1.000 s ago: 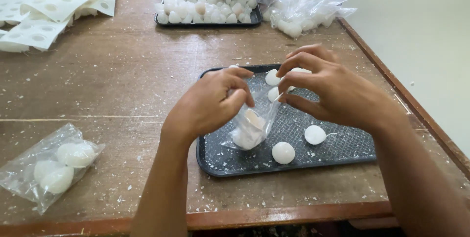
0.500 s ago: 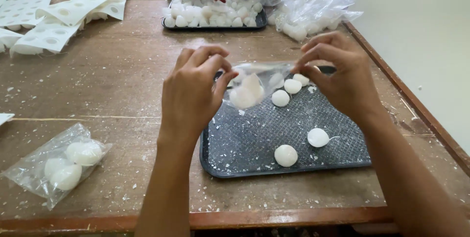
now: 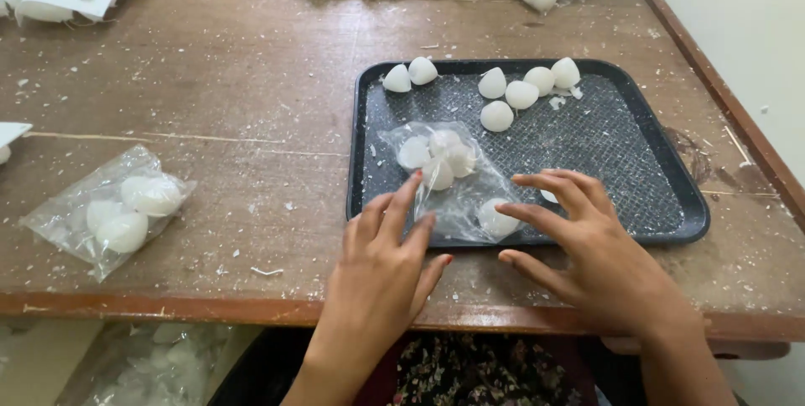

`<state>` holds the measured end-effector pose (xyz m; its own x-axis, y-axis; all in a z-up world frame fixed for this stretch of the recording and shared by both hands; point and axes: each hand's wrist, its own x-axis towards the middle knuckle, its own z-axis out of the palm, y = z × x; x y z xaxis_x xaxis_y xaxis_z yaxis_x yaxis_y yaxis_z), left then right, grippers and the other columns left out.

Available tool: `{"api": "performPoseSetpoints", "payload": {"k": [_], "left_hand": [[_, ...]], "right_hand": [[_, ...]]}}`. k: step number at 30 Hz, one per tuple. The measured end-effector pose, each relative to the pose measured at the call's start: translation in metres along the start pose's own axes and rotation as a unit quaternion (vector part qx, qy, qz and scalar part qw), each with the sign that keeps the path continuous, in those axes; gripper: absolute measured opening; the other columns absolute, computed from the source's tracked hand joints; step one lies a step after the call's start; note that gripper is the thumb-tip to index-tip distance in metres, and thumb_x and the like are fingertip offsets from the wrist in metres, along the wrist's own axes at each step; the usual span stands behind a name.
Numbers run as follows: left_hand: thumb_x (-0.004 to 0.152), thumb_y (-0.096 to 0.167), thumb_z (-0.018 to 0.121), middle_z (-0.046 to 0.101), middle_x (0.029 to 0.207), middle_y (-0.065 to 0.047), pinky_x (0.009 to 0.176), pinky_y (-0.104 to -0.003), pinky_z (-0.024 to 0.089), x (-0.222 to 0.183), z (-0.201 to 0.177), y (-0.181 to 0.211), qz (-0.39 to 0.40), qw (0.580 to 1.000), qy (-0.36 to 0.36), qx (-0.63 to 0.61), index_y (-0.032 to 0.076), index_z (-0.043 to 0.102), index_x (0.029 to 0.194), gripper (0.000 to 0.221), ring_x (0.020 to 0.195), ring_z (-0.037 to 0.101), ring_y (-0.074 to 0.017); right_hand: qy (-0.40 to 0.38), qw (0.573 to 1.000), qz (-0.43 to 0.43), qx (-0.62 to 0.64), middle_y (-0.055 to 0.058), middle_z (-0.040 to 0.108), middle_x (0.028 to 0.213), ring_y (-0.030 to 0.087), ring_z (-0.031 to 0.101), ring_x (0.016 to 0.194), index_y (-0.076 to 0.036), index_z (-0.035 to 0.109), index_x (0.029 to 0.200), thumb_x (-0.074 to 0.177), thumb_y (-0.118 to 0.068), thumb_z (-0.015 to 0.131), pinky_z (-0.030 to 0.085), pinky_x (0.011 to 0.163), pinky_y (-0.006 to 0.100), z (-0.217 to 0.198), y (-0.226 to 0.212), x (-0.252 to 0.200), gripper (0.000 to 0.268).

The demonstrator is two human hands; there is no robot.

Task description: The person is packaging small white cone-shaped wax items into plastic bags.

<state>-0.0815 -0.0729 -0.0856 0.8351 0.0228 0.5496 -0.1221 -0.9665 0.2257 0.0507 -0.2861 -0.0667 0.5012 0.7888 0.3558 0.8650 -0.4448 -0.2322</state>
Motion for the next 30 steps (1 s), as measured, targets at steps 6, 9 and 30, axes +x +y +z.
{"api": "performPoseSetpoints", "payload": {"k": [6, 9, 30], "left_hand": [[0.093, 0.022, 0.069, 0.052, 0.146, -0.013, 0.11, -0.047, 0.04, -0.002, 0.003, 0.011, -0.012, 0.999, -0.017, -0.044, 0.003, 0.07, 0.098, 0.02, 0.138, 0.044, -0.0317], [0.094, 0.024, 0.07, 0.055, 0.142, -0.011, 0.11, -0.046, 0.041, -0.015, 0.01, 0.008, -0.005, 0.999, -0.005, -0.045, 0.003, 0.07, 0.098, 0.022, 0.136, 0.047, -0.0293], [0.084, 0.023, 0.075, 0.049, 0.148, -0.016, 0.109, -0.052, 0.033, 0.007, 0.014, 0.016, -0.063, 0.997, -0.047, -0.01, 0.004, 0.067, 0.102, 0.027, 0.134, 0.039, -0.0341]], "right_hand": [[-0.021, 0.999, 0.024, -0.017, 0.007, 0.052, 0.143, 0.036, 0.034, 0.141, -0.02, 0.072, 0.112, 0.079, -0.042, 0.075, 0.034, 0.113, 0.055, 0.003, -0.01, -0.003, 0.039], [-0.028, 0.998, 0.045, -0.017, 0.005, 0.052, 0.144, 0.034, 0.036, 0.142, -0.022, 0.072, 0.111, 0.083, -0.043, 0.072, 0.035, 0.116, 0.054, 0.017, -0.005, -0.013, 0.036], [-0.016, 0.998, 0.026, 0.054, 0.012, 0.032, 0.16, 0.043, 0.02, 0.145, -0.021, 0.073, 0.111, 0.082, -0.039, 0.076, 0.025, 0.113, 0.06, 0.027, -0.021, 0.009, 0.035]]}}
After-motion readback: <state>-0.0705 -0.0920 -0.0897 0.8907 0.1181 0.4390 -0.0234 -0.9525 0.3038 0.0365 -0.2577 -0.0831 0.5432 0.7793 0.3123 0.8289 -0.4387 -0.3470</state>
